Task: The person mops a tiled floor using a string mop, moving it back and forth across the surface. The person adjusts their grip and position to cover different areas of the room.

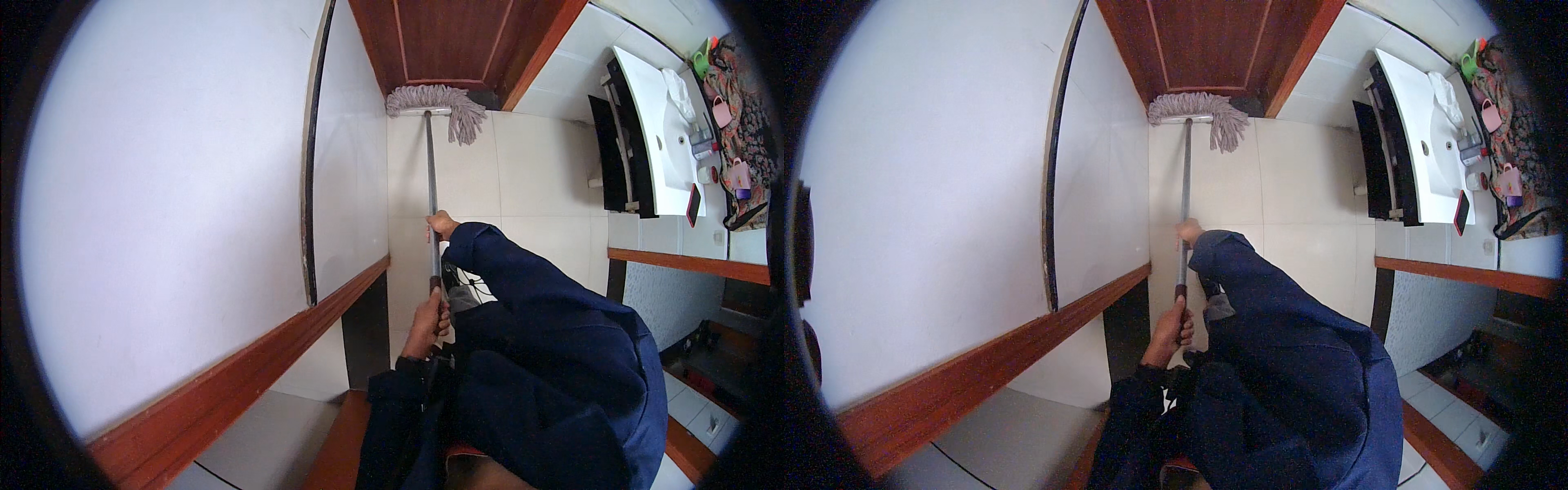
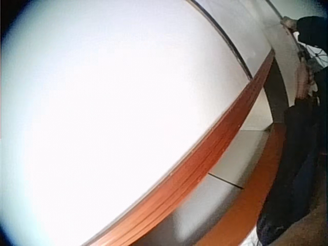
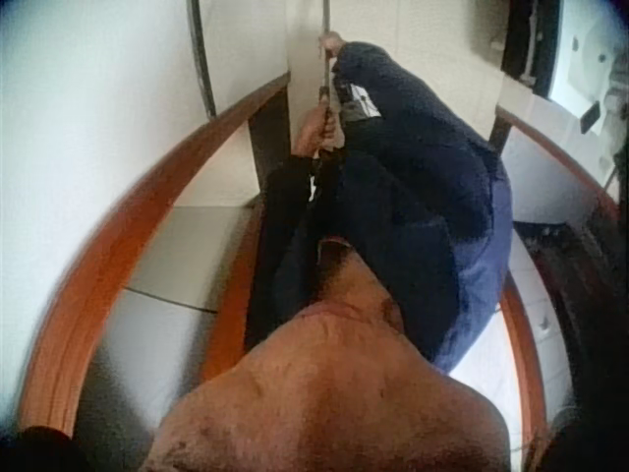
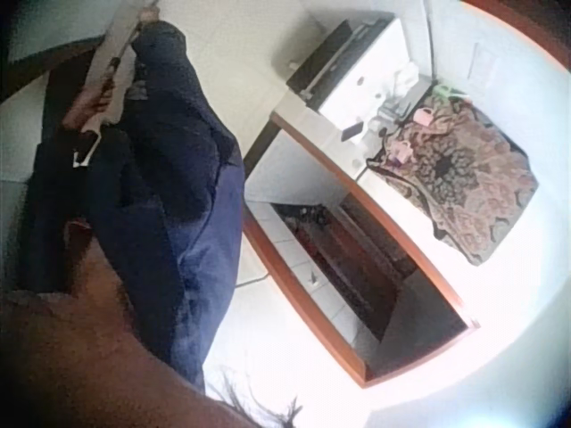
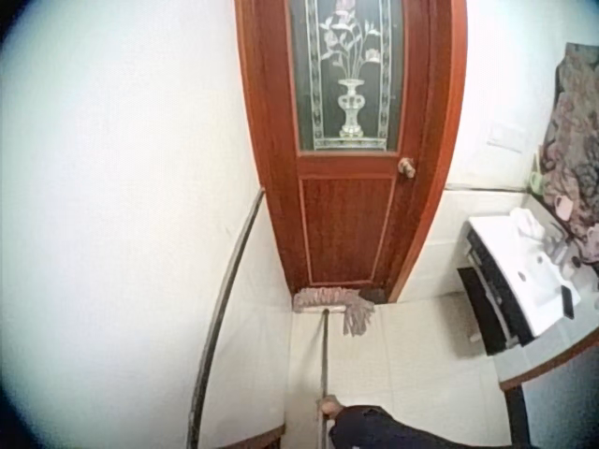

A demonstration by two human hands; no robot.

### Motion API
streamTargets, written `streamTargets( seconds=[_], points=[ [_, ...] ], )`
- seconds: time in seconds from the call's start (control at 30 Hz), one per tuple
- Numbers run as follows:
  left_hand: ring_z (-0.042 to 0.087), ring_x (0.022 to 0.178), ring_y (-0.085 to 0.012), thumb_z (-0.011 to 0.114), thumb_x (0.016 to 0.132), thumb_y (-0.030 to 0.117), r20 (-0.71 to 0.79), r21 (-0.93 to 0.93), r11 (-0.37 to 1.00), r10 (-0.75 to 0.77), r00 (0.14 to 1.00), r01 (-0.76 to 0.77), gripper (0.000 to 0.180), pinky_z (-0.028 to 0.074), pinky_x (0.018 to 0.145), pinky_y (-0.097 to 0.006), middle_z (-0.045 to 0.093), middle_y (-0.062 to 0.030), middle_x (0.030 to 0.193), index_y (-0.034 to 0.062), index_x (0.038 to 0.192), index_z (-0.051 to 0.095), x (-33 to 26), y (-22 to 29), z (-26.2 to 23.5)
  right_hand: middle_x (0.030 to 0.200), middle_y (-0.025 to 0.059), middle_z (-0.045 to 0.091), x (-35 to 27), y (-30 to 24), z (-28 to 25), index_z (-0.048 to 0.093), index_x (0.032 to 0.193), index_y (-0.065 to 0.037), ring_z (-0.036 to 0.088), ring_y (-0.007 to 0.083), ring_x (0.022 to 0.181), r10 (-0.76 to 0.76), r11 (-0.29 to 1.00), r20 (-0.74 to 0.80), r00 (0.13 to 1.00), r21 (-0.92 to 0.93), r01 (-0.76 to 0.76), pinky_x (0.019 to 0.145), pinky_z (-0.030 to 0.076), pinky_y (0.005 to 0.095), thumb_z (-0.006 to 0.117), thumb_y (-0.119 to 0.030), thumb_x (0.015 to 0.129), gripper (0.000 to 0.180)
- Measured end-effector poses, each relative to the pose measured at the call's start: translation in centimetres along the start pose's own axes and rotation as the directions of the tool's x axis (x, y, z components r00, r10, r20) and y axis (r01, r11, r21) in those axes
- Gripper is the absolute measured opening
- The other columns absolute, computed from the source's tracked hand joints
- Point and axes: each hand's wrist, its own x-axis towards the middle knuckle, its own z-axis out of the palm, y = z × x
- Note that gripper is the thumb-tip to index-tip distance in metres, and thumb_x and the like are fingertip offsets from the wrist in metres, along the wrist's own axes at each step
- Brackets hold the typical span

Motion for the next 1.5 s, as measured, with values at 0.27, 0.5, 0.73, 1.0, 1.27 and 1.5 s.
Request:
streamTargets(
  seconds=[0.27,0.5,0.73,1.0,1.27,1.5],
  points=[
    [0.032,0.04,-0.0099,0.044,0.086,0.05,-0.015,0.095,0.995,-0.014,1.0,0.015,0.041,0.023,0.036,-0.025,0.035,0.0017,0.052,0.0126,0.069,0.04,-6.4,-8.3,-4.0,0.061,0.0096,0.054,-0.1,12.2,-0.6,0.049,0.072,0.002,0.059,0.0255,0.056,-0.373,0.206,0.601,0.707,-0.689,0.695,0.049,0.048,0.037,0.063,-0.025,0.073,0.03],
    [0.031,0.042,-0.008,0.044,0.086,0.047,-0.095,0.273,0.962,0.005,0.995,0.021,0.04,0.022,0.038,-0.023,0.037,0.0032,0.053,0.0132,0.066,0.045,-20.0,-21.6,-14.4,0.07,0.0163,0.056,-9.8,29.4,5.9,0.056,0.078,0.0,0.058,0.0339,0.071,-0.357,-0.196,0.906,0.228,-0.311,0.93,0.064,0.048,0.0421,0.078,-0.035,0.053,0.048],
    [0.03,0.041,-0.0079,0.046,0.087,0.042,-0.276,0.182,0.946,-0.212,0.938,0.267,0.035,0.023,0.038,-0.022,0.037,0.0039,0.052,0.0133,0.068,0.048,-34.5,-28.7,-17.7,0.085,0.0131,0.061,-21.6,36.9,12.0,0.057,0.086,-0.001,0.059,0.0268,0.081,0.698,0.696,0.59,0.406,-0.426,-0.577,0.077,0.049,0.042,0.055,-0.02,0.082,0.02],
    [0.027,0.039,-0.0069,0.044,0.088,0.039,-0.32,0.128,0.913,-0.332,0.887,0.388,0.033,0.02,0.036,-0.023,0.036,0.004,0.05,0.0113,0.07,0.047,-36.4,-26.2,-16.8,0.088,0.0129,0.06,-21.7,39.1,11.3,0.054,0.094,-0.001,0.058,0.0266,0.086,0.187,0.873,0.892,0.412,-0.343,0.346,0.078,0.048,0.0396,0.048,-0.018,0.088,0.019],
    [0.031,0.036,-0.0086,0.039,0.091,0.041,-0.021,0.673,0.727,0.204,0.979,-0.137,0.04,0.024,0.035,-0.024,0.035,0.002,0.045,0.0109,0.065,0.044,-26.1,-13.2,-9.4,0.075,0.0083,0.057,-10.5,31.3,6.6,0.057,0.079,-0.005,0.054,0.0224,0.067,0.203,0.916,0.594,0.778,0.165,-0.365,0.063,0.047,0.0374,0.049,-0.021,0.084,0.019],
    [0.034,0.033,-0.0116,0.037,0.089,0.048,-0.019,0.34,0.938,-0.067,0.998,0.069,0.048,0.023,0.033,-0.026,0.035,-0.0003,0.042,0.0118,0.058,0.042,-8.3,-6.0,-2.8,0.065,0.0124,0.053,3.4,15.9,-4.6,0.052,0.077,0.002,0.057,0.0249,0.058,-0.578,0.57,0.076,0.813,-0.675,0.468,0.047,0.047,0.04,0.057,-0.011,0.077,0.014]
  ],
)
